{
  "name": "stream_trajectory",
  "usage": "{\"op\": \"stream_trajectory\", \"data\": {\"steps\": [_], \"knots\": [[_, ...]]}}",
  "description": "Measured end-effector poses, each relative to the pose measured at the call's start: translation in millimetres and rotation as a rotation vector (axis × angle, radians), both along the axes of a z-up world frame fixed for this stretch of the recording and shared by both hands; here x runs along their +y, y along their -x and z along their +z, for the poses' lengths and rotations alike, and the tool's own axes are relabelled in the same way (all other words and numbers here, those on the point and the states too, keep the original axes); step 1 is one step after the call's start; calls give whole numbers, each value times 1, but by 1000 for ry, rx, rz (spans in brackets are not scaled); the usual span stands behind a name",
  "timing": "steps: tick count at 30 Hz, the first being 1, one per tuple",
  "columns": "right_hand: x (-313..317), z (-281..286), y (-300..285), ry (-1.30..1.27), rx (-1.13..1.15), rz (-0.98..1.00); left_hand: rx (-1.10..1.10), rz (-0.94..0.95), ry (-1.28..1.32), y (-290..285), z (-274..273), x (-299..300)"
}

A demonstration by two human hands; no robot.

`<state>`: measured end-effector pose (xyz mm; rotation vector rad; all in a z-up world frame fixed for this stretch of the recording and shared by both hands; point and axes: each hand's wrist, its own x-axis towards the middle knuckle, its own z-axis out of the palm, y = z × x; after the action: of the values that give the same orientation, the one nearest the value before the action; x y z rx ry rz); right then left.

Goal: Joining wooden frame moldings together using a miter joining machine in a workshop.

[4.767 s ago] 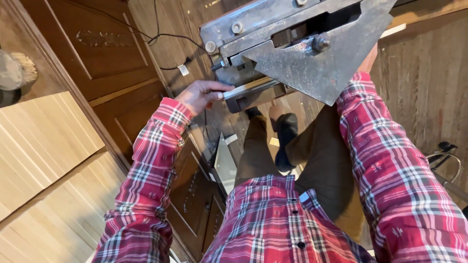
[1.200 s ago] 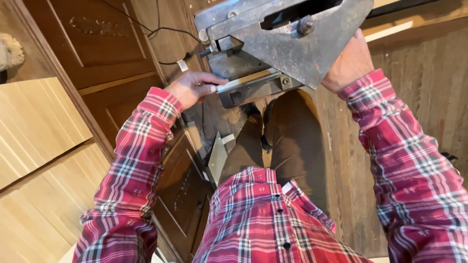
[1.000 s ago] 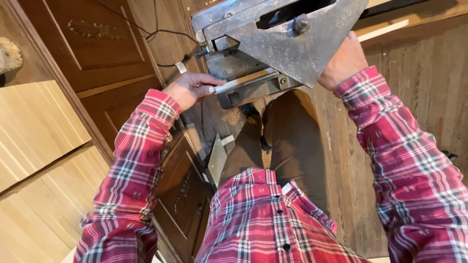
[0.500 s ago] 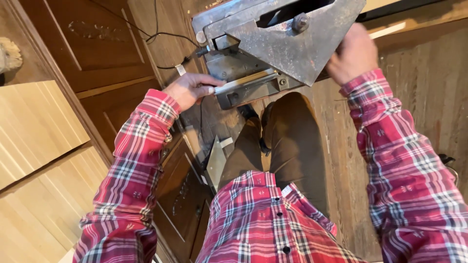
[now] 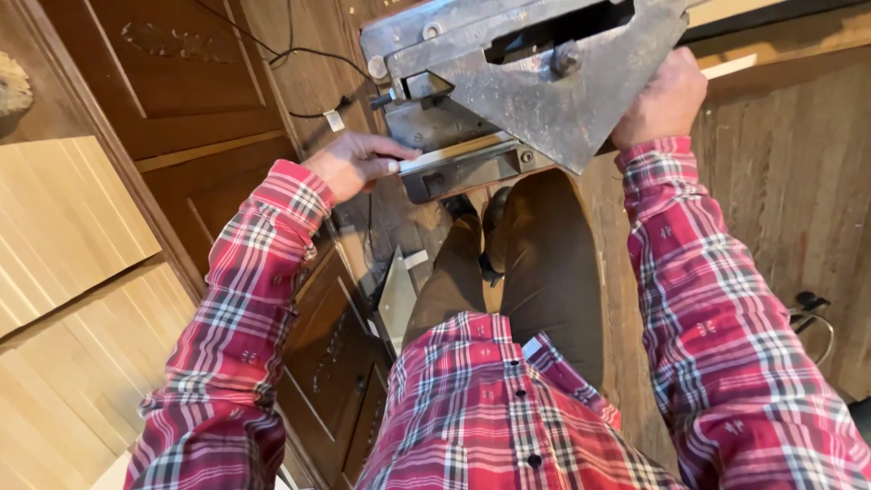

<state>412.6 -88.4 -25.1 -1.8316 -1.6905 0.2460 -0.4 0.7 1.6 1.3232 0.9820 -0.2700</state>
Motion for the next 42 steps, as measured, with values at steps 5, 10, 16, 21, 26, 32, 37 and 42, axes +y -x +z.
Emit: {"op": "stream_trajectory", "data": {"steps": [5, 10, 16, 21, 26, 32, 37, 42], "knots": [[0, -5, -4, 34, 93, -22, -30, 59, 31, 1, -10, -2], [5, 2, -2, -9, -54, 62, -9, 23, 9, 0, -6, 0], [3, 2, -1, 37, 58, 1, -9, 28, 34, 1, -4, 1], [7, 10, 4, 45, -2, 4, 60, 24, 29, -5, 7, 2], [0, -16, -5, 43, -60, -40, 44, 38, 53, -3, 1, 1], [-1, -17, -5, 44, -96, -35, 38, 46, 65, -1, -4, 1], [5, -1, 1, 38, -92, -24, 47, 43, 50, -5, 5, 2], [2, 0, -2, 45, 0, 4, -37, 14, 15, 2, -7, 1]]}}
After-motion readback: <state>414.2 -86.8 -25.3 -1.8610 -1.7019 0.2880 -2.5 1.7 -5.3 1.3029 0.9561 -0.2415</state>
